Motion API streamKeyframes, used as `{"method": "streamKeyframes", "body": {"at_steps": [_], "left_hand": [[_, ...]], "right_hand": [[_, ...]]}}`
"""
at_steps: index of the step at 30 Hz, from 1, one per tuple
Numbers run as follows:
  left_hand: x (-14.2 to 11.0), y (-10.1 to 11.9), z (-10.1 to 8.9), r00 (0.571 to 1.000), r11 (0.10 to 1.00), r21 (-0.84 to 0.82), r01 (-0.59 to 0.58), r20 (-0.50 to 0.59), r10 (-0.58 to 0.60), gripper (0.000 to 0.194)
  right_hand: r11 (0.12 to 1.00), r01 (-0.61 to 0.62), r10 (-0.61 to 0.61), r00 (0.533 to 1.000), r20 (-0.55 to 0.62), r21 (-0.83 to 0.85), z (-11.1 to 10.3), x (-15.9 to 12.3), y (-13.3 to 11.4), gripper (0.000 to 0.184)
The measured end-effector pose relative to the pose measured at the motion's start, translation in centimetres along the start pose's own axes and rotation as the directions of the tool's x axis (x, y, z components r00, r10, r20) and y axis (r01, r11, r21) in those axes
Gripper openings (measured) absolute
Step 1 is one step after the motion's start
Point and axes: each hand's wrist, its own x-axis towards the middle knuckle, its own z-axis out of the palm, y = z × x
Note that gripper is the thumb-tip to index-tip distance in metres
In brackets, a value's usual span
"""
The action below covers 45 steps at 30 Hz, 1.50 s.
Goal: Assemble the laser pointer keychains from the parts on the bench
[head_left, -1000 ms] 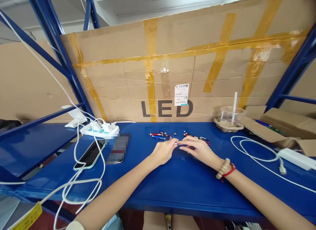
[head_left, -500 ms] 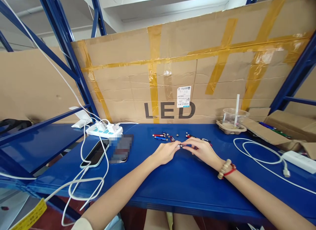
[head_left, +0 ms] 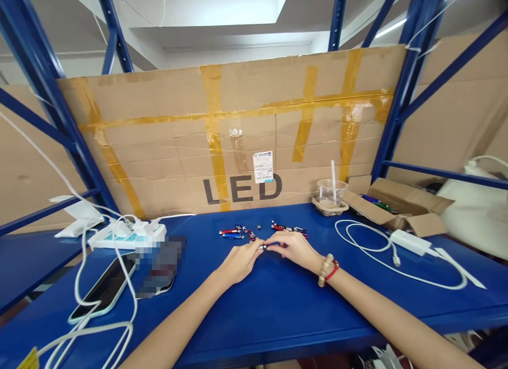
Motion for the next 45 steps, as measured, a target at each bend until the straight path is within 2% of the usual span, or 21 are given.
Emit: {"method": "streamKeyframes", "body": {"at_steps": [8, 11, 14, 18, 21, 24, 31, 38, 45], "left_hand": [[0.1, -0.1, 0.2, 1.0, 1.0, 0.024, -0.017, -0.003, 0.017, 0.028], [0.0, -0.3, 0.4, 1.0, 0.999, 0.046, -0.019, -0.009, 0.019, 0.029], [-0.1, -0.4, 0.5, 0.999, 0.998, 0.052, -0.026, -0.017, 0.027, 0.028], [-0.3, -0.6, 0.2, 0.997, 0.994, 0.093, -0.057, -0.054, 0.062, 0.028], [-0.3, -1.0, 0.1, 0.993, 0.988, 0.137, -0.072, -0.084, 0.084, 0.028], [-0.3, -1.5, 0.3, 0.992, 0.984, 0.162, -0.07, -0.092, 0.086, 0.029], [-0.2, -2.7, 0.4, 0.993, 0.985, 0.171, -0.031, -0.111, 0.05, 0.026], [-0.1, -3.5, -0.6, 0.982, 0.969, 0.22, 0.115, -0.174, -0.077, 0.026], [0.4, -3.0, -0.6, 0.977, 0.973, 0.219, 0.071, -0.212, -0.023, 0.028]], "right_hand": [[1.0, 0.025, -0.024, 1.0, 0.007, -0.001, -0.1, 0.0, -0.1, 0.021], [1.0, -0.004, 0.004, 1.0, 0.03, 0.021, 0.0, -0.2, 0.1, 0.021], [0.995, -0.064, 0.06, 0.996, 0.061, 0.081, 0.2, -0.3, 0.2, 0.023], [0.949, -0.18, 0.166, 0.983, 0.077, 0.26, 1.0, -0.1, 0.1, 0.027], [0.869, -0.34, 0.323, 0.94, 0.109, 0.359, 1.8, 0.2, -0.2, 0.034], [0.823, -0.423, 0.402, 0.905, 0.137, 0.38, 2.4, 0.4, -0.3, 0.038], [0.8, -0.421, 0.423, 0.901, 0.096, 0.428, 3.7, 1.4, -0.6, 0.038], [0.768, -0.429, 0.459, 0.886, 0.058, 0.475, 5.3, 3.7, -0.8, 0.04], [0.776, -0.372, 0.446, 0.895, -0.026, 0.51, 4.6, 3.2, -0.8, 0.034]]}}
